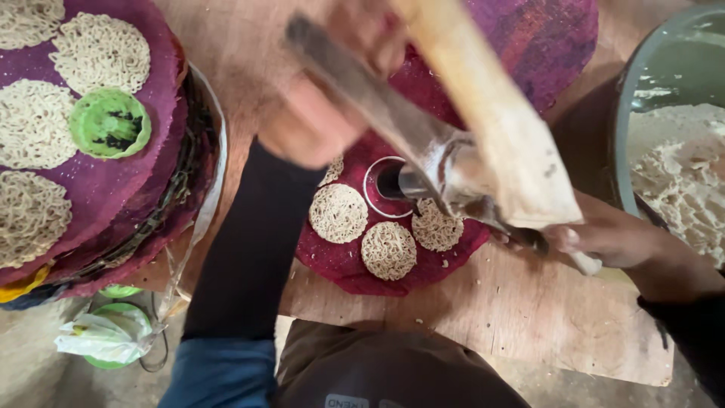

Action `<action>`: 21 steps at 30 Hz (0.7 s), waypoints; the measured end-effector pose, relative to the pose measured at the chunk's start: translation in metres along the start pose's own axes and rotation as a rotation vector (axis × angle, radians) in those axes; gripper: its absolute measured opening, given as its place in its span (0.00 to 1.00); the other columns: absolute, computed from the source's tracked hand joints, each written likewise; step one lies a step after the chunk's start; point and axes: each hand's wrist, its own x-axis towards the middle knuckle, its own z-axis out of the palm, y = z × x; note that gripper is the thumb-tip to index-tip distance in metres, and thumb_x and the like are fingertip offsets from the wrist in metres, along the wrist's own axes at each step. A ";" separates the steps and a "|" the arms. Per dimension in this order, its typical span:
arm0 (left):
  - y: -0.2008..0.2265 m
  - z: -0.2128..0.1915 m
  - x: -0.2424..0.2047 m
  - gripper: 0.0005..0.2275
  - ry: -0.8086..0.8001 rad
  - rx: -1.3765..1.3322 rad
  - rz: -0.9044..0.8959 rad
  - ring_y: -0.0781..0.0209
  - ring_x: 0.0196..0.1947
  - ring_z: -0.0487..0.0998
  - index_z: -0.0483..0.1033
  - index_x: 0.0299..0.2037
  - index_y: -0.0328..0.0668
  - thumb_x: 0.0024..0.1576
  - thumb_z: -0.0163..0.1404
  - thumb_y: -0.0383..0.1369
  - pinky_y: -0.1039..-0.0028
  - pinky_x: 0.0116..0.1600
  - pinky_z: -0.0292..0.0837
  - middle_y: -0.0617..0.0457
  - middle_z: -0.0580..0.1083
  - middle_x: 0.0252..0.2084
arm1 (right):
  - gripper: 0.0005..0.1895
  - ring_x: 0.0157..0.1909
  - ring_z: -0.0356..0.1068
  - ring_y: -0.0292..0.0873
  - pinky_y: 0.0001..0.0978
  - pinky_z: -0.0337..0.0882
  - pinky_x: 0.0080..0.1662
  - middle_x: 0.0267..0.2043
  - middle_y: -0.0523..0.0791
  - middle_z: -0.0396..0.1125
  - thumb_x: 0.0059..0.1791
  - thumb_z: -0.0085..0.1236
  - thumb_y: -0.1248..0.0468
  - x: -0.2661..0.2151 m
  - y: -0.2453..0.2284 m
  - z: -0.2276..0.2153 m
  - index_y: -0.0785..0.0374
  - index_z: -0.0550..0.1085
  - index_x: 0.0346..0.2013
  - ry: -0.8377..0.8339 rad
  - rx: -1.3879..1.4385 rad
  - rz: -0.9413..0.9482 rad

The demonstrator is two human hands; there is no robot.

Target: The person uses a wooden press tool to form dough into round patterned crackers on a tray. They use a spatula to scoop dough from a bowl and place the trays on a stack.

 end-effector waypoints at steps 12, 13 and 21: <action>-0.041 -0.056 -0.024 0.23 0.154 -0.438 0.004 0.61 0.34 0.73 0.77 0.34 0.45 0.67 0.40 0.54 0.68 0.50 0.70 0.54 0.74 0.29 | 0.44 0.32 0.67 0.39 0.33 0.73 0.36 0.36 0.45 0.70 0.47 0.33 0.27 0.058 0.007 0.007 0.62 0.75 0.48 0.083 -0.028 0.385; -0.040 -0.057 -0.026 0.22 0.192 -0.438 -0.004 0.61 0.33 0.74 0.77 0.33 0.44 0.67 0.40 0.52 0.68 0.50 0.70 0.54 0.73 0.27 | 0.45 0.33 0.68 0.38 0.33 0.74 0.36 0.36 0.44 0.71 0.46 0.32 0.26 0.062 0.004 0.009 0.62 0.75 0.47 0.089 -0.064 0.403; -0.039 -0.056 -0.032 0.20 0.312 -0.441 0.043 0.61 0.29 0.75 0.77 0.30 0.43 0.65 0.42 0.48 0.66 0.45 0.72 0.53 0.73 0.24 | 0.43 0.28 0.69 0.37 0.35 0.74 0.30 0.29 0.43 0.72 0.44 0.32 0.27 0.072 -0.010 0.026 0.60 0.79 0.40 0.257 -0.189 0.555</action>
